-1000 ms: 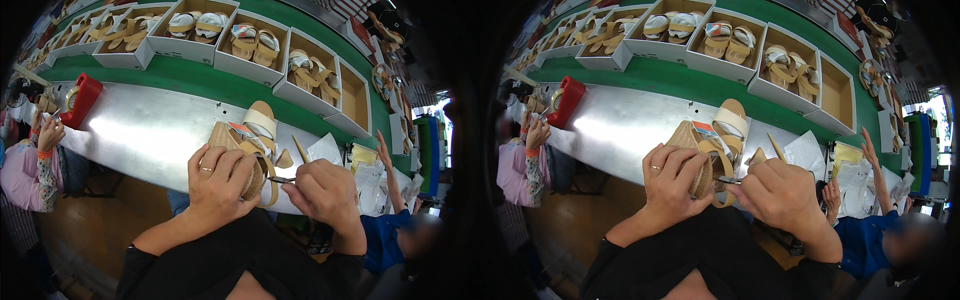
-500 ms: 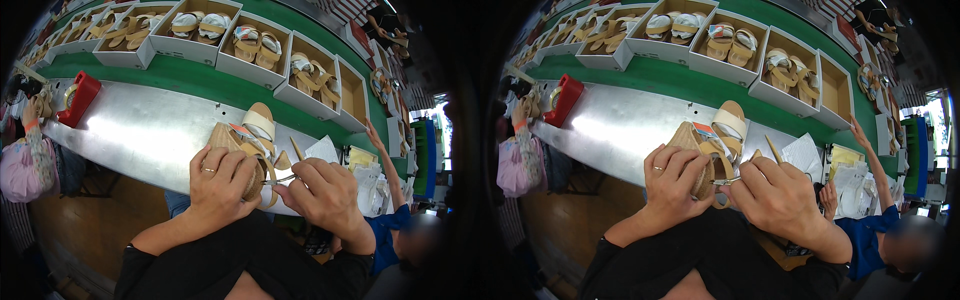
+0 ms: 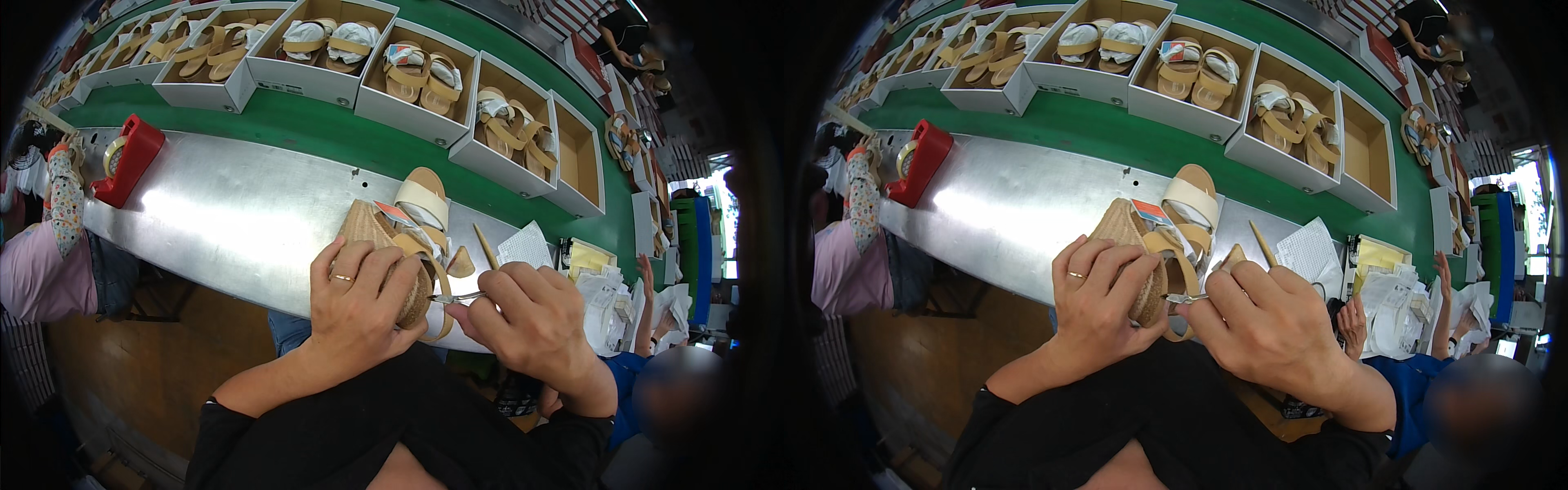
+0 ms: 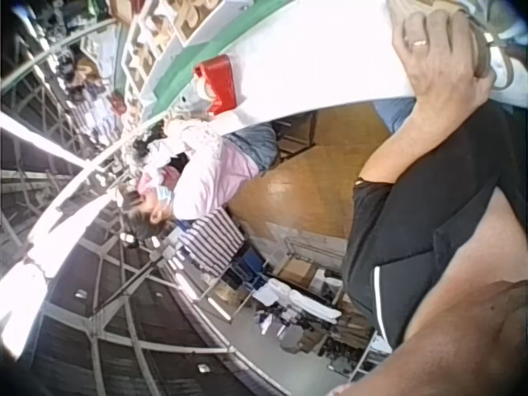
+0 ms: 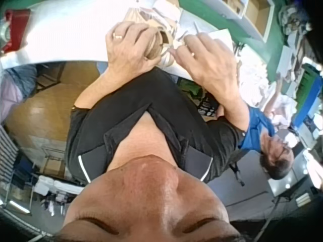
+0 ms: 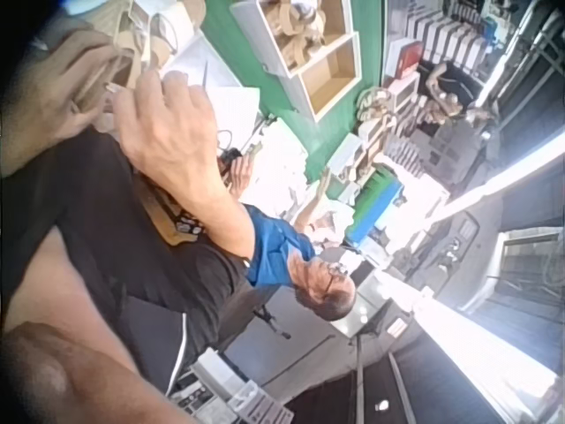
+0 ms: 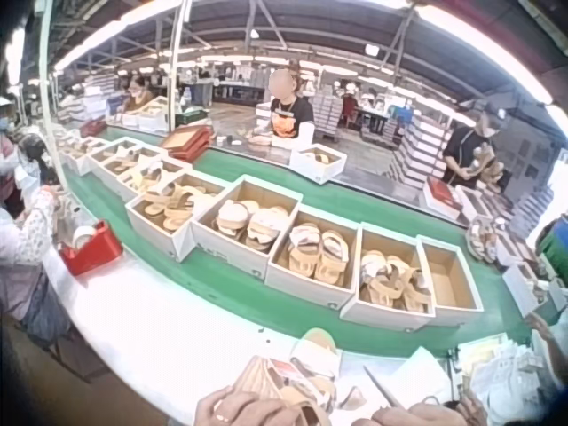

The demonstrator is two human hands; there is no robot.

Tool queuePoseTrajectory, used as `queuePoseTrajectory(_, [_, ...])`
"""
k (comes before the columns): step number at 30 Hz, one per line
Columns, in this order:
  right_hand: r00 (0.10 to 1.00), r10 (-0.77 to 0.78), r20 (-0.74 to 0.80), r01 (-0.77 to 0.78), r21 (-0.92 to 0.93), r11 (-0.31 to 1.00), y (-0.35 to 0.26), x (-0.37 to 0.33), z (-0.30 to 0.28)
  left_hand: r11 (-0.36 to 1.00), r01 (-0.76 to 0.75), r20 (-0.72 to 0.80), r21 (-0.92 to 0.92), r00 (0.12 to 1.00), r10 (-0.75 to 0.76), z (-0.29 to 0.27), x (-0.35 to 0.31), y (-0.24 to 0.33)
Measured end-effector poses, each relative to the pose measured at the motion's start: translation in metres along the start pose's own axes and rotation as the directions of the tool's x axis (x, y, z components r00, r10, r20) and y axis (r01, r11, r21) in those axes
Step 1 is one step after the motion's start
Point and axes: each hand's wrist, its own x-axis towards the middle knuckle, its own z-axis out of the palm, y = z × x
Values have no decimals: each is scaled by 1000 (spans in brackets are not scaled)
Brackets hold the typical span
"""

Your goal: The person assembles beige platform sandals at a factory workstation. They attach straps to the sole using a small wooden tool, then place the finished pair into a white box on the conveyor belt.

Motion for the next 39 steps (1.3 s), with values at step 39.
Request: queuePoseTrajectory(39, [463,824,327,-461,883,-91,-37,-77,190,307,648,423,-697,717,-554,83,-86,-107])
